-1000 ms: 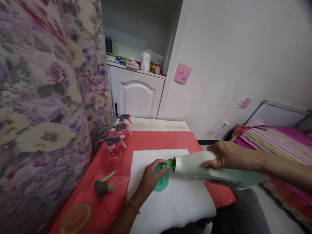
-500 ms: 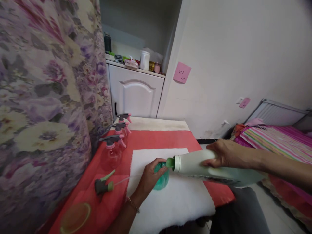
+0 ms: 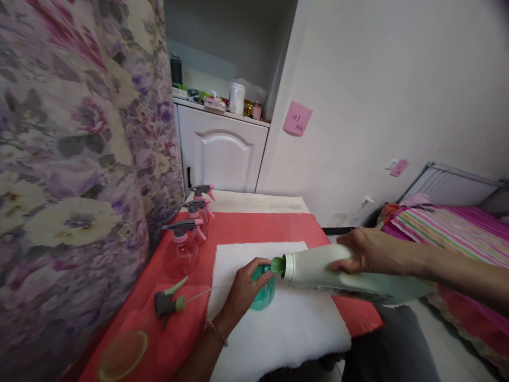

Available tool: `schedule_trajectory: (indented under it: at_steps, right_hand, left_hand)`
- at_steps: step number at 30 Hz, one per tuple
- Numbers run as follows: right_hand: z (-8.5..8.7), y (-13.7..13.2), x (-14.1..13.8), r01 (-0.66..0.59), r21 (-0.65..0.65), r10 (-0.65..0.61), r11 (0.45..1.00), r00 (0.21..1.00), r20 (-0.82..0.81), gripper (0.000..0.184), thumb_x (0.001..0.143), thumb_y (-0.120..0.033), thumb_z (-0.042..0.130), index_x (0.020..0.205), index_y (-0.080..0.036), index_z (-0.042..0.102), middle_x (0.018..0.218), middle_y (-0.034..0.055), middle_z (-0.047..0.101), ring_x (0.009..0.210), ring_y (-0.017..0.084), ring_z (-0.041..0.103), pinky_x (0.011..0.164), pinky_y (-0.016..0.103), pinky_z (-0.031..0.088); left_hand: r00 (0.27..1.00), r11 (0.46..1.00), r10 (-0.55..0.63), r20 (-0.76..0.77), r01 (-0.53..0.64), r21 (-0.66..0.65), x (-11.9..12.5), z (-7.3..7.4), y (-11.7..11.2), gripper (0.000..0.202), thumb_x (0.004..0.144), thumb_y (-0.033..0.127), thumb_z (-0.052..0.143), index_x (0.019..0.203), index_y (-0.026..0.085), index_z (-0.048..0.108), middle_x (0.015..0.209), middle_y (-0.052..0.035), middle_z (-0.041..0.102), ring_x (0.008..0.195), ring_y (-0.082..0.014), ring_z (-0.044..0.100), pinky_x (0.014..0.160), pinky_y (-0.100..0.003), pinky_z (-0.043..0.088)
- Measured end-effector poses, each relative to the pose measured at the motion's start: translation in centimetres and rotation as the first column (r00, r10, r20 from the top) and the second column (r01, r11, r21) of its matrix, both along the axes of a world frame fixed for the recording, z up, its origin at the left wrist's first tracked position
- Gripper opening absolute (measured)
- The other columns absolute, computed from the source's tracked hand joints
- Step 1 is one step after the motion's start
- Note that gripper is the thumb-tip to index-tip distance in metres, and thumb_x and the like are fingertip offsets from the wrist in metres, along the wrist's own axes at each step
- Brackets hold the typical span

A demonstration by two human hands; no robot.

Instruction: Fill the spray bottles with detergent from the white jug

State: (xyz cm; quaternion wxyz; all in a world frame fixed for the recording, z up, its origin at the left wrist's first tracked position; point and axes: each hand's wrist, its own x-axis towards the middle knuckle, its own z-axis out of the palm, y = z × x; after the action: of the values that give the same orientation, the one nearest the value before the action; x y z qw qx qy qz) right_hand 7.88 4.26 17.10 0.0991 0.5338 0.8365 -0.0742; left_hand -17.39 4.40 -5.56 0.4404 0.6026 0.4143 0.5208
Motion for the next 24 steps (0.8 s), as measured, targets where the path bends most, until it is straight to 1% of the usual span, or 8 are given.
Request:
schedule_trajectory:
  at_steps: [5,10,13,24]
  right_hand:
    - [0.04,-0.04,0.01,0.006,-0.003,-0.006,1.000,1.000,0.001,0.046,0.081,-0.064,0.058,0.070,-0.020,0.060,0.069,0.0072,0.069,0.061,0.022,0.063,0.052,0.030,0.040]
    - [0.14,-0.08,-0.08,0.021,-0.031,-0.022,0.999,0.999,-0.039,0.041,0.080,-0.060,0.063,0.069,-0.021,0.061,0.066,0.0060,0.067,0.060,0.021,0.063,0.049,0.029,0.038]
    - [-0.02,0.05,0.05,0.010,-0.032,-0.012,0.999,0.998,-0.068,0.041,0.079,-0.061,0.063,0.068,-0.021,0.062,0.064,0.0055,0.066,0.058,0.021,0.061,0.049,0.029,0.038]
    - [-0.11,0.13,0.24,-0.017,0.015,0.017,1.000,1.000,0.022,0.050,0.080,-0.068,0.057,0.072,-0.019,0.063,0.067,0.0067,0.067,0.059,0.020,0.061,0.050,0.028,0.036]
  left_hand:
    - [1.000,1.000,-0.001,0.002,0.001,-0.006,0.05,0.25,-0.11,0.021,0.082,0.032,0.065,0.098,0.021,0.068,0.096,-0.0031,0.071,0.091,-0.0210,0.063,0.081,-0.029,0.047]
    - [1.000,1.000,-0.001,0.001,0.001,-0.007,0.00,0.34,-0.17,0.020,0.082,0.032,0.065,0.098,0.021,0.068,0.096,-0.0029,0.070,0.091,-0.0207,0.064,0.082,-0.029,0.047]
    - [1.000,1.000,-0.004,-0.002,0.004,-0.004,-0.03,0.38,-0.19,0.021,0.082,0.032,0.064,0.099,0.021,0.068,0.097,-0.0033,0.071,0.092,-0.0210,0.064,0.082,-0.029,0.047]
    - [1.000,1.000,-0.001,-0.001,0.001,-0.015,0.07,0.16,-0.08,0.021,0.082,0.031,0.065,0.099,0.020,0.068,0.097,-0.0035,0.071,0.093,-0.0212,0.063,0.083,-0.029,0.047]
